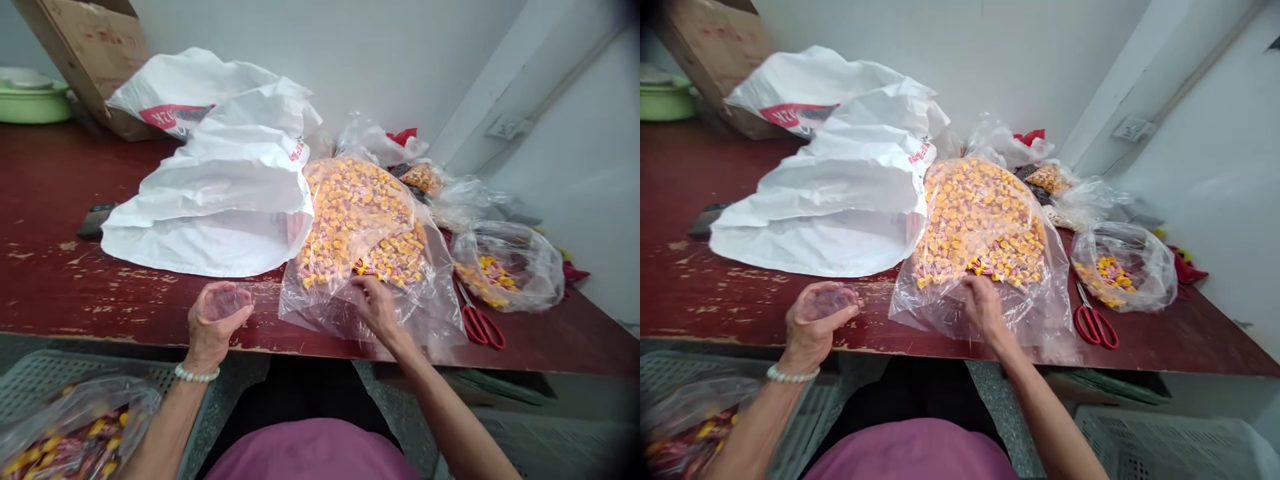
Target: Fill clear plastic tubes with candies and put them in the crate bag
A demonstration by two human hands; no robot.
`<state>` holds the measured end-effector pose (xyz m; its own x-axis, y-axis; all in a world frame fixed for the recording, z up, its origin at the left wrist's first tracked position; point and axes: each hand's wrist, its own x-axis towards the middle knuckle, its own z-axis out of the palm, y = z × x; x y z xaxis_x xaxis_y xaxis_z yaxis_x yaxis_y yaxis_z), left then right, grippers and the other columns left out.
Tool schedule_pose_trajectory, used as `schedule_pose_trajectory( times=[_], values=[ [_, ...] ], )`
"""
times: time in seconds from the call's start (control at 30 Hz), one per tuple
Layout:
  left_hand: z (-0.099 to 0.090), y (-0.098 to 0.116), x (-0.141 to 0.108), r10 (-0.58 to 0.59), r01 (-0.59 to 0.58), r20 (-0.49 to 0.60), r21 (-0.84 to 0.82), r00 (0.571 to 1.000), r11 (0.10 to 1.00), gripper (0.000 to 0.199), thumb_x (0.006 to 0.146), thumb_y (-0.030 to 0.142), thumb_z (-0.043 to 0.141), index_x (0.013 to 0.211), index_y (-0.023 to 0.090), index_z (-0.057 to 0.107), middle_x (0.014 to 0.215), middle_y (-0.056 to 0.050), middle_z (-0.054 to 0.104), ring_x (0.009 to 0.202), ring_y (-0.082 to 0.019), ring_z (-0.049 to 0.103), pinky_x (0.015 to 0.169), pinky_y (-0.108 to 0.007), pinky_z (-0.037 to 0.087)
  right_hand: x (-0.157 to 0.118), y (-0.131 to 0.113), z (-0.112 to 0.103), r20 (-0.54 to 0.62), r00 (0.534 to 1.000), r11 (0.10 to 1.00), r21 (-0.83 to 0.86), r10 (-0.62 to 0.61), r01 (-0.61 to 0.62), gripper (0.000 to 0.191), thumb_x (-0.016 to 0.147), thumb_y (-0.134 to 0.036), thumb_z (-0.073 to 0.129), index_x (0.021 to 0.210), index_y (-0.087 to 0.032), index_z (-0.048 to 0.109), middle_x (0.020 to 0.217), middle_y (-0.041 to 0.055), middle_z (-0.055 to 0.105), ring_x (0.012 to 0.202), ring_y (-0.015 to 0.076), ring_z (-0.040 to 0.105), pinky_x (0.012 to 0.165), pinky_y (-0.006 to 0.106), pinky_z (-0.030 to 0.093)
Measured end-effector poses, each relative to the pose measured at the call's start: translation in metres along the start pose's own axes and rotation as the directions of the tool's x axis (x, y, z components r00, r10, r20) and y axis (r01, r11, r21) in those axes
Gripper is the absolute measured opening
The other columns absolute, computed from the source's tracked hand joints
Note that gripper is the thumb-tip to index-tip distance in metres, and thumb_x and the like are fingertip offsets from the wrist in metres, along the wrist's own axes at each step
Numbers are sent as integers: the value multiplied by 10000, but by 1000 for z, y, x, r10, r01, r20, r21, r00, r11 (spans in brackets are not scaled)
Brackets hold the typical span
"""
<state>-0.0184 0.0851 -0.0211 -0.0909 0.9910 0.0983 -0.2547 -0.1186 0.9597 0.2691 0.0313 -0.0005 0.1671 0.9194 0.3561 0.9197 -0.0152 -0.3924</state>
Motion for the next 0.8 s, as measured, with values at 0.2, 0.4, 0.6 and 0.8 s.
schedule_pose_trajectory(
  times=[0.2, 0.4, 0.6, 0.8],
  values=[
    [31, 6, -28, -43, 50, 146, -44, 988, 998, 440, 560, 126, 783, 914, 215, 537, 831, -8, 652, 770, -185, 658, 749, -357, 560, 29, 66, 5, -39, 985, 955, -245, 165, -170, 263, 864, -263, 484, 1052, -136, 616, 1051, 118, 619, 1036, 259, 500, 943, 388, 333],
    [53, 5, -46, -87, 61, 228, 119, 970, 991, 430, 582, 167, 765, 924, 212, 509, 825, -12, 658, 710, -174, 655, 720, -323, 542, 42, 48, 28, -51, 978, 928, -311, 201, -207, 316, 840, -420, 530, 1027, -188, 634, 1089, 120, 590, 1041, 304, 456, 845, 402, 341],
    [65, -4, -49, -22, -68, 306, 280, 952, 958, 393, 608, 141, 713, 934, 189, 499, 818, -27, 651, 768, -176, 654, 722, -291, 533, 34, 42, 21, -58, 973, 945, -232, 223, -231, 304, 879, -270, 445, 1116, -143, 588, 1051, 142, 611, 1004, 279, 502, 865, 413, 350],
    [77, -5, -52, 32, -180, 369, 374, 929, 910, 358, 614, 123, 667, 931, 173, 508, 820, -21, 640, 768, -157, 648, 707, -260, 523, -21, -8, -28, -20, 981, 929, 319, -192, 188, 276, 920, -240, 430, 1172, -182, 528, 1065, 99, 585, 899, 188, 562, 782, 325, 471]
  ],
)
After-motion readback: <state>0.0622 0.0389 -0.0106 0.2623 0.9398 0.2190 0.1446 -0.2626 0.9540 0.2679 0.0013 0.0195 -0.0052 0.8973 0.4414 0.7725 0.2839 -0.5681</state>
